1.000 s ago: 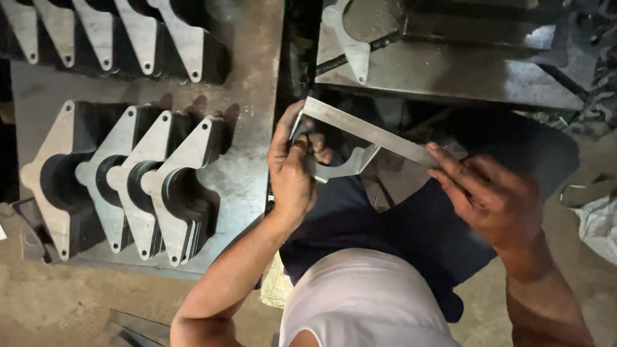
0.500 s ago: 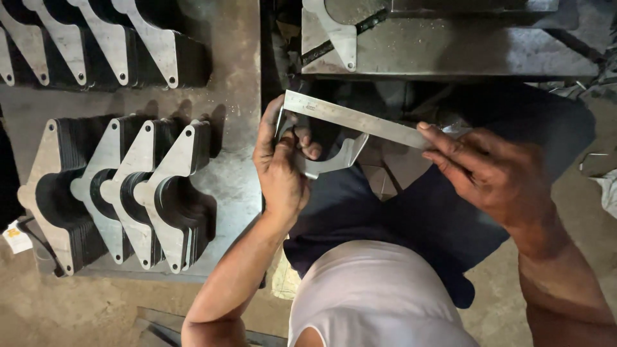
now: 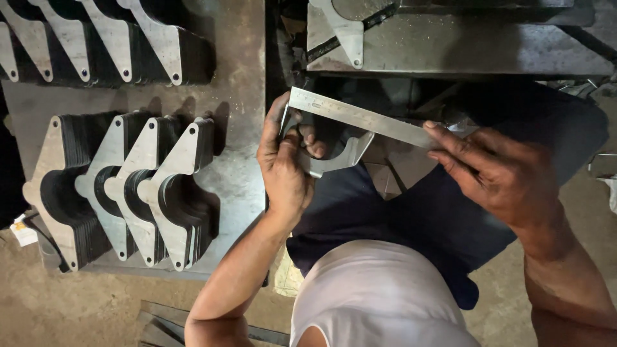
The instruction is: The person measures a metal bracket with a ruler, places it into a press machine to be shaped, and then uses a file to smooth the edges.
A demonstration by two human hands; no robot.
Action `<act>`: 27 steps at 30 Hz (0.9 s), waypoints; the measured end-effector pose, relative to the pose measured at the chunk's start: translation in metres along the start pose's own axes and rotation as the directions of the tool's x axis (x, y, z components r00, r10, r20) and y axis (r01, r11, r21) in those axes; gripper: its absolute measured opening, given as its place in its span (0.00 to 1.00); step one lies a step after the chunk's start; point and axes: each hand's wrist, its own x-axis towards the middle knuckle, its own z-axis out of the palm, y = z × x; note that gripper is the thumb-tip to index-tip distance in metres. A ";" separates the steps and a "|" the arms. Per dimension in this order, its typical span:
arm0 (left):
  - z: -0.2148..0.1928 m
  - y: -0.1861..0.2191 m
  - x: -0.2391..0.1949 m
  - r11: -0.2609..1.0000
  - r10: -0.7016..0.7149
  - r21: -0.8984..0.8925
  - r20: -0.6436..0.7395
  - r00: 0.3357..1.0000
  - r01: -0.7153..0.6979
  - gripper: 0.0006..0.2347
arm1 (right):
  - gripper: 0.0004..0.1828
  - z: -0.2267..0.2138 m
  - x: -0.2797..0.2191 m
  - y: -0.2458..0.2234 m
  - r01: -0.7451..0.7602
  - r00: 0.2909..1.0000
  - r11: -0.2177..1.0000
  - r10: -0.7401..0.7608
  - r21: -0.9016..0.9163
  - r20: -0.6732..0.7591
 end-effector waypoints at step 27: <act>0.001 0.002 0.000 1.000 -0.011 0.018 0.004 1.000 0.011 0.24 | 0.30 -0.002 -0.001 -0.003 -0.014 1.000 1.000 0.014 0.013 -0.007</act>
